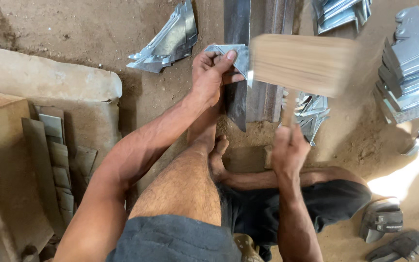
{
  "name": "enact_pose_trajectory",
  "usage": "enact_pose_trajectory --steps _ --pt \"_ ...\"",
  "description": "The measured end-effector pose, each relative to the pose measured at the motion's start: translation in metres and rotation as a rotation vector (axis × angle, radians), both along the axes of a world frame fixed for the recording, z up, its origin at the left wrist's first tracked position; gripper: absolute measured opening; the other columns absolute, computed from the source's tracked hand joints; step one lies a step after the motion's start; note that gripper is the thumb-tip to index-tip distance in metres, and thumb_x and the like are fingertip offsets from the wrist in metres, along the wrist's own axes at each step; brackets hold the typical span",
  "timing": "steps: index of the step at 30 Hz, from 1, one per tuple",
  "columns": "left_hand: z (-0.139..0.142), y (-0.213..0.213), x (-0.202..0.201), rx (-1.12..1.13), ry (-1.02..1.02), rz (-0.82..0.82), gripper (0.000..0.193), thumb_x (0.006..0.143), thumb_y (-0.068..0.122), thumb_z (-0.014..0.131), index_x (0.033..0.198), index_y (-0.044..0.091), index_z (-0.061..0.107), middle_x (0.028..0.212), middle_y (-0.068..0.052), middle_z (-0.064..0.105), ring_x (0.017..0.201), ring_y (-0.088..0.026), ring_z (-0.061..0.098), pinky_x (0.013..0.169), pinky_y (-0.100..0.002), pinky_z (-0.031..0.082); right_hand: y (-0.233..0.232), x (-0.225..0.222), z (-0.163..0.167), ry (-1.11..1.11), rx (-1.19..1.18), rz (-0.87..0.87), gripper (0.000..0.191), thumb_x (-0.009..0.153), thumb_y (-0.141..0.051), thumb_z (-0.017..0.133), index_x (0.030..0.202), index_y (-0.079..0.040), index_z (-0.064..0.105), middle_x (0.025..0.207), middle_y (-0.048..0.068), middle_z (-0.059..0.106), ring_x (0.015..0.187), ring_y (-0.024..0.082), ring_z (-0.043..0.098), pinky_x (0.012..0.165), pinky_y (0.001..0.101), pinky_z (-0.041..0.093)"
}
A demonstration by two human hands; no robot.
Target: The person sits on the ground and bends small galvanized sheet metal pieces by hand over a steel angle iron, striking them with a wooden mallet to fold the edges. Finished bent pieces are set aside in piles, and the person picks up new flat pieces one at a time to repeat the bending.
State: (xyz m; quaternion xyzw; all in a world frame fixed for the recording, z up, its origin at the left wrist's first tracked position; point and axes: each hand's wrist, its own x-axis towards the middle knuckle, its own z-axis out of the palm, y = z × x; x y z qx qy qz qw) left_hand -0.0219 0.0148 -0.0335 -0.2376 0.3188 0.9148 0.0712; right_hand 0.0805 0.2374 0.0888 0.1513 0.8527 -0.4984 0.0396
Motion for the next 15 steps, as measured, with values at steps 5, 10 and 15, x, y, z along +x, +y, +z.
enact_pose_trajectory --steps 5,10,15 --pt "-0.001 0.0 0.0 -0.005 -0.046 -0.012 0.01 0.097 0.009 0.073 0.097 0.0 0.069 0.083 -0.007 0.071 0.074 -0.019 0.073 0.064 -0.038 0.069 0.01 0.02 0.001 0.23 -0.39 -0.176 0.029 0.103 -0.028 0.045 0.083 -0.009 0.055 0.067 0.001 0.052 0.05 0.008 0.047 0.042 0.0258 0.038" --pt "-0.001 -0.003 -0.002 0.015 -0.061 -0.055 0.011 0.095 0.01 0.072 0.101 0.0 0.071 0.088 -0.009 0.075 0.077 -0.019 0.075 0.066 -0.037 0.069 0.003 0.016 -0.012 0.083 0.144 0.23 0.034 0.111 -0.027 0.049 0.082 -0.01 0.052 0.065 0.0 0.048 0.055 0.011 0.043 0.048 0.0264 0.036" --pt "-0.002 -0.006 -0.004 -0.001 -0.029 -0.089 0.011 0.098 0.01 0.071 0.103 0.001 0.069 0.091 -0.011 0.076 0.083 -0.021 0.077 0.071 -0.039 0.069 0.017 0.006 -0.007 0.355 -0.085 0.083 0.037 0.111 -0.03 0.055 0.08 -0.009 0.062 0.062 0.002 0.056 0.044 0.012 0.051 0.043 0.0281 0.04"
